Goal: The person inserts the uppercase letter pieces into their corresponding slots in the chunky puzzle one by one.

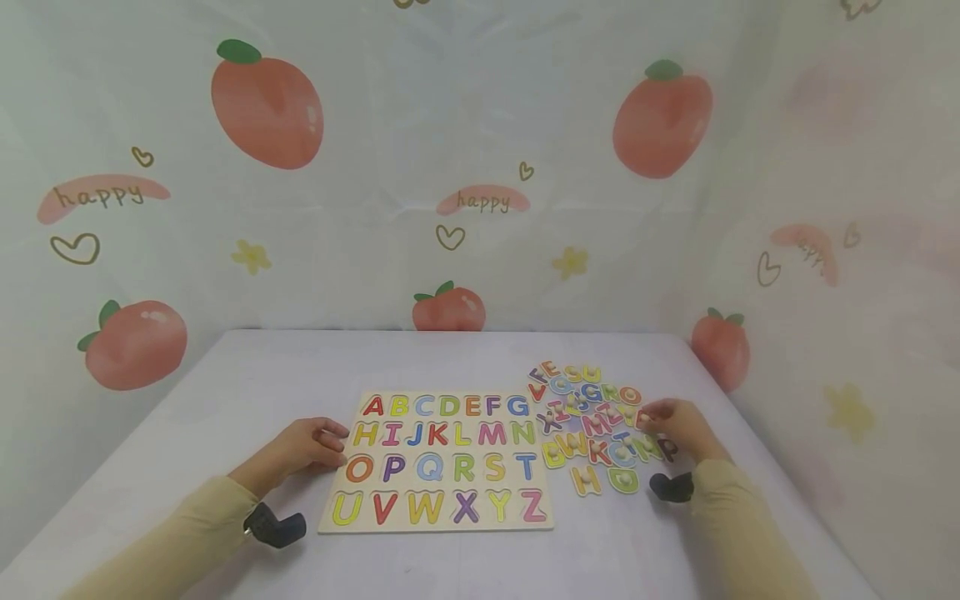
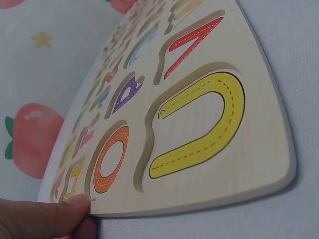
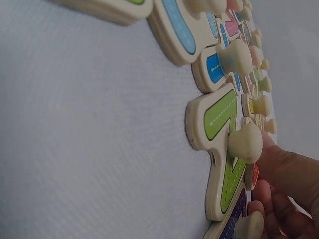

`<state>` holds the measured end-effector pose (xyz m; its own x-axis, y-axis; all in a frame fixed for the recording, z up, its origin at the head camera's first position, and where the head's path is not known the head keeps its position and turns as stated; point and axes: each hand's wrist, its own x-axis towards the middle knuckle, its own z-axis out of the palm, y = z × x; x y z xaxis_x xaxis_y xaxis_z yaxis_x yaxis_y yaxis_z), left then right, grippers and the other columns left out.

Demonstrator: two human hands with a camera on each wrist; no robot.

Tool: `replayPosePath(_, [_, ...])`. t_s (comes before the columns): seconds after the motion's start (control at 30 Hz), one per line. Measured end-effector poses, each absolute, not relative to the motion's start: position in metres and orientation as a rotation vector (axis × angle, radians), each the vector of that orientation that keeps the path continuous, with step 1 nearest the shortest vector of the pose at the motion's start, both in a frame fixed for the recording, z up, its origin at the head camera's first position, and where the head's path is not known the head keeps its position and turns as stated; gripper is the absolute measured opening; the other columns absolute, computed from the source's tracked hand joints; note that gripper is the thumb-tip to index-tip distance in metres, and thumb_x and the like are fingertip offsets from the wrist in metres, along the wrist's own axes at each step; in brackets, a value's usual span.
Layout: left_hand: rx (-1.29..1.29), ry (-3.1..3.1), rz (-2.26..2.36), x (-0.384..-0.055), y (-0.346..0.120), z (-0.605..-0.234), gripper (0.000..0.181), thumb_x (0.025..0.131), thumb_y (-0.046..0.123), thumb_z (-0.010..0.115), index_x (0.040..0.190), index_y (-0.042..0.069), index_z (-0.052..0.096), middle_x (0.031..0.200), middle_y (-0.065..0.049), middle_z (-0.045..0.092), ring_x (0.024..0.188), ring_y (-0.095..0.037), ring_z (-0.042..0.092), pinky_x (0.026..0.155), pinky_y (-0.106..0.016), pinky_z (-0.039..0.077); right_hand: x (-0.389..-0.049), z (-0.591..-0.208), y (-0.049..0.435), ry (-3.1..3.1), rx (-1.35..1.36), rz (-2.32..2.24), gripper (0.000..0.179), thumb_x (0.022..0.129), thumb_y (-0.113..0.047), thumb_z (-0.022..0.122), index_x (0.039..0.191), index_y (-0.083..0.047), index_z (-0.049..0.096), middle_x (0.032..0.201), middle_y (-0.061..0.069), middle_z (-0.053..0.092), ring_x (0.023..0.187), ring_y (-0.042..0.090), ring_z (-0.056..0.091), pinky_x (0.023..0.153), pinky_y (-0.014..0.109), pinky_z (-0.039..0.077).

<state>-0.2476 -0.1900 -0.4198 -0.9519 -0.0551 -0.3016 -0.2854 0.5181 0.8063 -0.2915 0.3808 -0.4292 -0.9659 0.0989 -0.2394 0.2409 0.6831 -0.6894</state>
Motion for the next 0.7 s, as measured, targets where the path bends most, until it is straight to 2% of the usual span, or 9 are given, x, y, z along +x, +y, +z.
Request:
replayPosePath(0.33, [-0.328,2.513,1.399,-0.2489,-0.1892,-0.4201,0.044,0.074,-0.001,0.078,0.114,-0.001,0.060,0.089,-0.009,0.065,0.076,-0.018,0.061,0.067,-0.026,0.053,-0.2938,-0.4276,0.3833,2.712,0.303,-1.086,0.046,0.086,-0.027,0.073,0.116,0.005,0.059,0.105,0.019,0.063,0.090,0.026,0.054,0.074,0.032,0.044])
replayPosePath(0.7, [-0.327,2.548,1.387,-0.2480,-0.1927,-0.4259,0.042,0.074,0.001,0.079,0.112,0.001,0.062,0.085,-0.007,0.067,0.074,-0.017,0.060,0.066,-0.026,0.051,-0.2924,-0.4242,0.3801,2.715,0.327,-1.066,0.042,0.088,-0.023,0.070,0.116,0.006,0.059,0.107,0.022,0.062,0.090,0.026,0.055,0.074,0.031,0.045])
